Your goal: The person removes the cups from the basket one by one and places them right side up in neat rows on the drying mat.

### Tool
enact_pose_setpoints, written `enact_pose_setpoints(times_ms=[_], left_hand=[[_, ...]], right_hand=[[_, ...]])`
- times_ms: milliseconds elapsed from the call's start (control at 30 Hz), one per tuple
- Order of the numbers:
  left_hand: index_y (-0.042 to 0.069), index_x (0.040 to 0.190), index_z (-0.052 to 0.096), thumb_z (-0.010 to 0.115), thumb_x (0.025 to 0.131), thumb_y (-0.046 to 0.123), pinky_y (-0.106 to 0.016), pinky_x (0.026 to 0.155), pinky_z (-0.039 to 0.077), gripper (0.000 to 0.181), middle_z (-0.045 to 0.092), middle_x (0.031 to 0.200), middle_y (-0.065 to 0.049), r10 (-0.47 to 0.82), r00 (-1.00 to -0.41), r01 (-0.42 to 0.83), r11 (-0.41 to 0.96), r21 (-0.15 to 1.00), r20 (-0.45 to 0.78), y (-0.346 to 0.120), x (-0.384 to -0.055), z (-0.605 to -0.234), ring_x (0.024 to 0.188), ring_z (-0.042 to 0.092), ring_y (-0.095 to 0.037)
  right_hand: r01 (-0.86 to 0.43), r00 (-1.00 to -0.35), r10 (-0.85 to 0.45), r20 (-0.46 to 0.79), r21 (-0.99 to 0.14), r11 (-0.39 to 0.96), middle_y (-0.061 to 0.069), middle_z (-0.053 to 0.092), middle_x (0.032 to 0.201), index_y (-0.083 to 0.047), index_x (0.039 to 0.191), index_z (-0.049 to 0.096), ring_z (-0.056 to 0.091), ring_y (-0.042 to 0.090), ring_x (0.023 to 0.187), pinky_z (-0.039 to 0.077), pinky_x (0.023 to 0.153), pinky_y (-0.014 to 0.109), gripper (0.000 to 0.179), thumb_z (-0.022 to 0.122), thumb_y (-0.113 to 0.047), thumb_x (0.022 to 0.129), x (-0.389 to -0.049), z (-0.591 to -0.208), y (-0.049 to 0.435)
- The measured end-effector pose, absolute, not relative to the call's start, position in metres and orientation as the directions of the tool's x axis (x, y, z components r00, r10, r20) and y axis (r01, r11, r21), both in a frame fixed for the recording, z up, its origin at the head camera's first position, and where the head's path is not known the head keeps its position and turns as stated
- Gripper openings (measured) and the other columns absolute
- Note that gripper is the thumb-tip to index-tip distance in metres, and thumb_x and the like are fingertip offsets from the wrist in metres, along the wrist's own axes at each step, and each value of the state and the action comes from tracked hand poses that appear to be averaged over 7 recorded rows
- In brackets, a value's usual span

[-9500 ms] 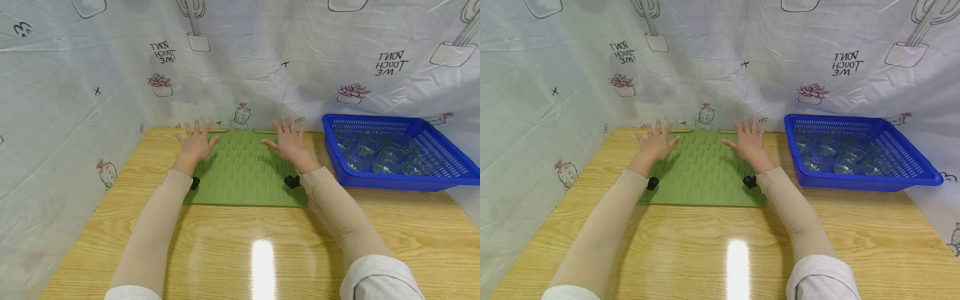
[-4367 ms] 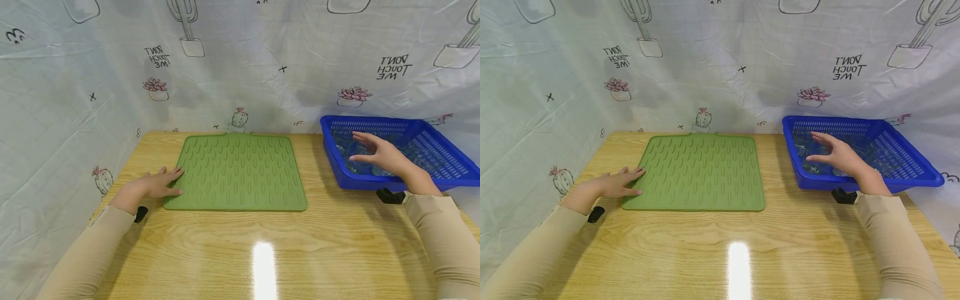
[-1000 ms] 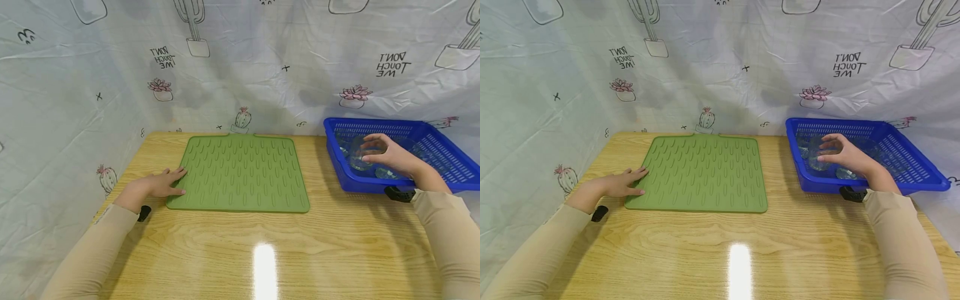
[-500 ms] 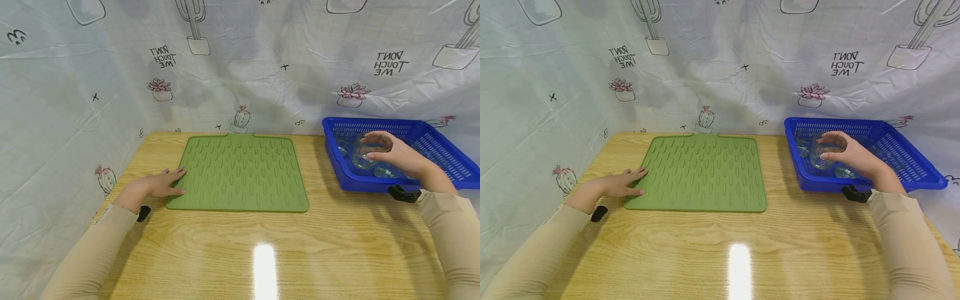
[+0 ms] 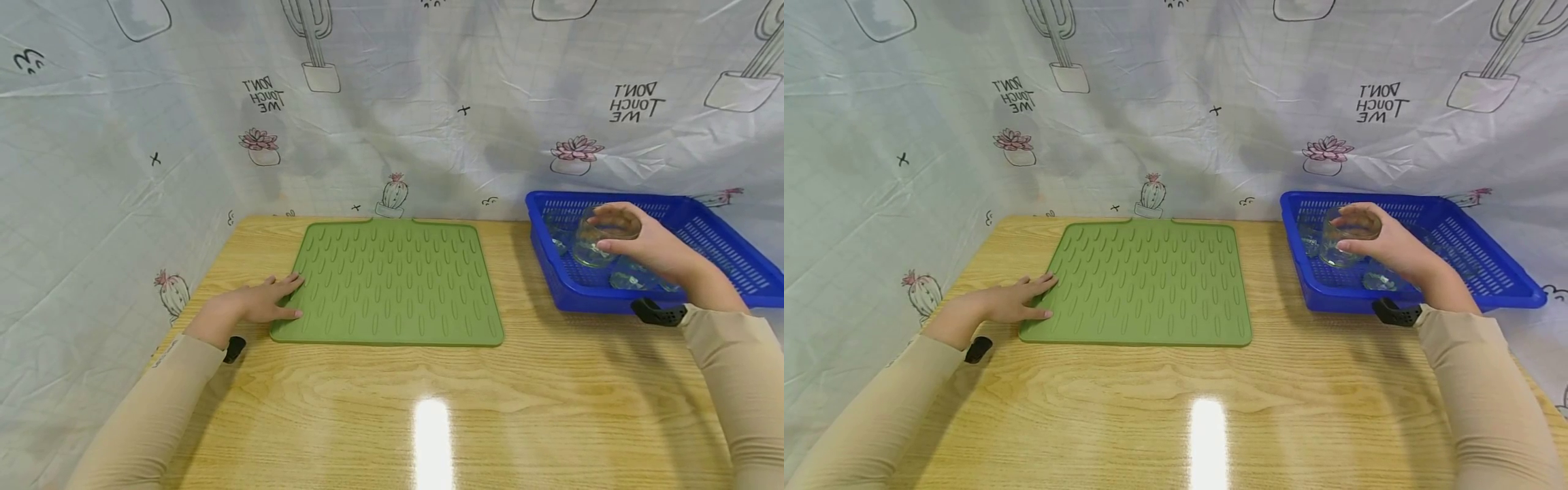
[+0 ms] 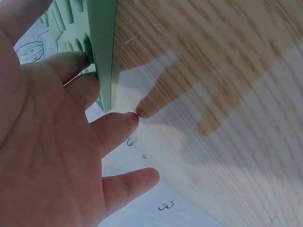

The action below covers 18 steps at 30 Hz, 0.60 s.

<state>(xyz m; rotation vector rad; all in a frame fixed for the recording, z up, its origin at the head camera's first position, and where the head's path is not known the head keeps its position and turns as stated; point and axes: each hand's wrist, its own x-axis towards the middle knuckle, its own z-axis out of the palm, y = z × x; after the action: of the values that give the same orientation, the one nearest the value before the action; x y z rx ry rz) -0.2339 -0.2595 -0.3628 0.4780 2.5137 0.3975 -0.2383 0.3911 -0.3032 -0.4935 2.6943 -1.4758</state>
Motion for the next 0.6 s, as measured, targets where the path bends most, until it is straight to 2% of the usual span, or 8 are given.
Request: enact_pose_setpoints(times_ms=[167,400,600], left_hand=[[0.002,0.164,0.012,0.059,0.104,0.047,-0.083,0.107,0.004,0.089,0.001,0.169,-0.024,0.412,-0.788,0.251,0.894,0.371,-0.458,-0.260,-0.233,-0.363,0.149,-0.004,-0.057],[0.002,0.164,0.012,0.059,0.104,0.048,-0.083,0.106,0.004,0.089,0.002,0.169,-0.024,0.413,-0.788,0.252,0.893,0.373,-0.457,-0.261,-0.233,-0.365,0.148,-0.004,-0.057],[0.002,0.165,0.011,0.059,0.104,0.047,-0.084,0.106,0.000,0.089,0.000,0.169,-0.024,0.416,-0.792,0.241,0.886,0.397,-0.447,-0.262,-0.233,-0.367,0.148,-0.006,-0.057]], right_hand=[[-0.273,-0.947,-0.293,0.134,-0.818,0.507,-0.026,0.059,0.123,-0.012,0.144,0.045,0.054,-0.010,0.112,0.048,0.082,0.012,0.049,0.060,0.006,0.101,-0.238,-0.297,0.381],[-0.303,-0.931,-0.337,0.144,-0.821,0.484,-0.022,0.057,0.126,-0.024,0.142,0.046,0.051,-0.010,0.117,0.049,0.083,0.014,0.052,0.060,0.005,0.101,-0.240,-0.293,0.367],[-0.319,-0.915,-0.376,0.145,-0.830,0.458,-0.017,0.055,0.131,-0.019,0.145,0.043,0.051,-0.009,0.120,0.051,0.085,0.016,0.053,0.059,0.006,0.101,-0.239,-0.286,0.356]])
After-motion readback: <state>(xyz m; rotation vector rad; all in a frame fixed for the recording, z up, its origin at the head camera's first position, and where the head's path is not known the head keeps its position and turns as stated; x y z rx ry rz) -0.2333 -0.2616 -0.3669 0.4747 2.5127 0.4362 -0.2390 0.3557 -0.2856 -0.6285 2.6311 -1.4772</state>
